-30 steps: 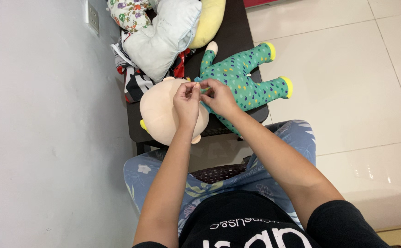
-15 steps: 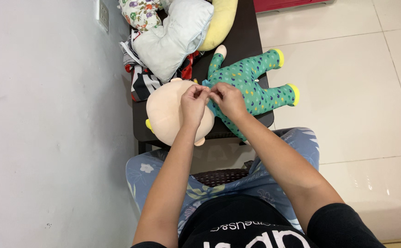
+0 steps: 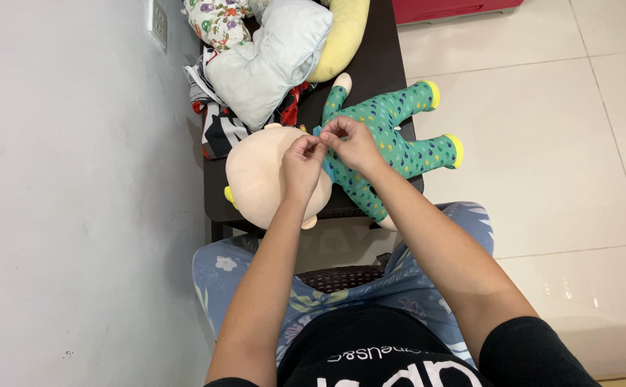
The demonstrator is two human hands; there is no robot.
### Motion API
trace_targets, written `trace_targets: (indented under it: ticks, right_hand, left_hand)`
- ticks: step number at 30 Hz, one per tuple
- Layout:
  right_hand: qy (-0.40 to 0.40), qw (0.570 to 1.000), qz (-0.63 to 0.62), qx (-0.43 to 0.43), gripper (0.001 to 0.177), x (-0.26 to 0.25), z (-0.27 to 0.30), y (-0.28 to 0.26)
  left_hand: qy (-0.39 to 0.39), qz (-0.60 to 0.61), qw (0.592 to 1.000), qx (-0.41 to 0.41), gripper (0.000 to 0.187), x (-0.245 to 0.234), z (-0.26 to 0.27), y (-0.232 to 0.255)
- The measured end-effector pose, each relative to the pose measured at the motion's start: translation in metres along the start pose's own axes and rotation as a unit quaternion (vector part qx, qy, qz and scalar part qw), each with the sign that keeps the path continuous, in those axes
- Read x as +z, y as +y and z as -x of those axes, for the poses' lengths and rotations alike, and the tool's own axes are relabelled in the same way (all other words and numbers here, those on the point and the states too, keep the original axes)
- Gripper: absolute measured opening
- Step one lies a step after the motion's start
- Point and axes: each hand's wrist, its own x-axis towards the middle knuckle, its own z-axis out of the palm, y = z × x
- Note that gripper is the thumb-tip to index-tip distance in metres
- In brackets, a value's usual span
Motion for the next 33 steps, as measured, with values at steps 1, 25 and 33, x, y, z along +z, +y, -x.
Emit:
trace_targets:
  ticks: [1,25,33]
  right_hand:
    - [0.020,0.999,0.011,-0.031,0.008,0.000,-0.001,-0.004]
    - [0.076,0.971,0.018,-0.226,0.005,-0.012,0.010,-0.165]
    - [0.080,0.967,0.008,-0.241,0.002,-0.016,0.019,-0.174]
  left_hand:
    - [-0.007,-0.008,1.000,0.000,0.009,0.000,-0.001,-0.001]
    - [-0.200,0.000,0.980,-0.012,0.016,-0.014,-0.019,0.010]
    - [-0.194,0.000,0.981,-0.015,0.016,-0.017,-0.016,0.006]
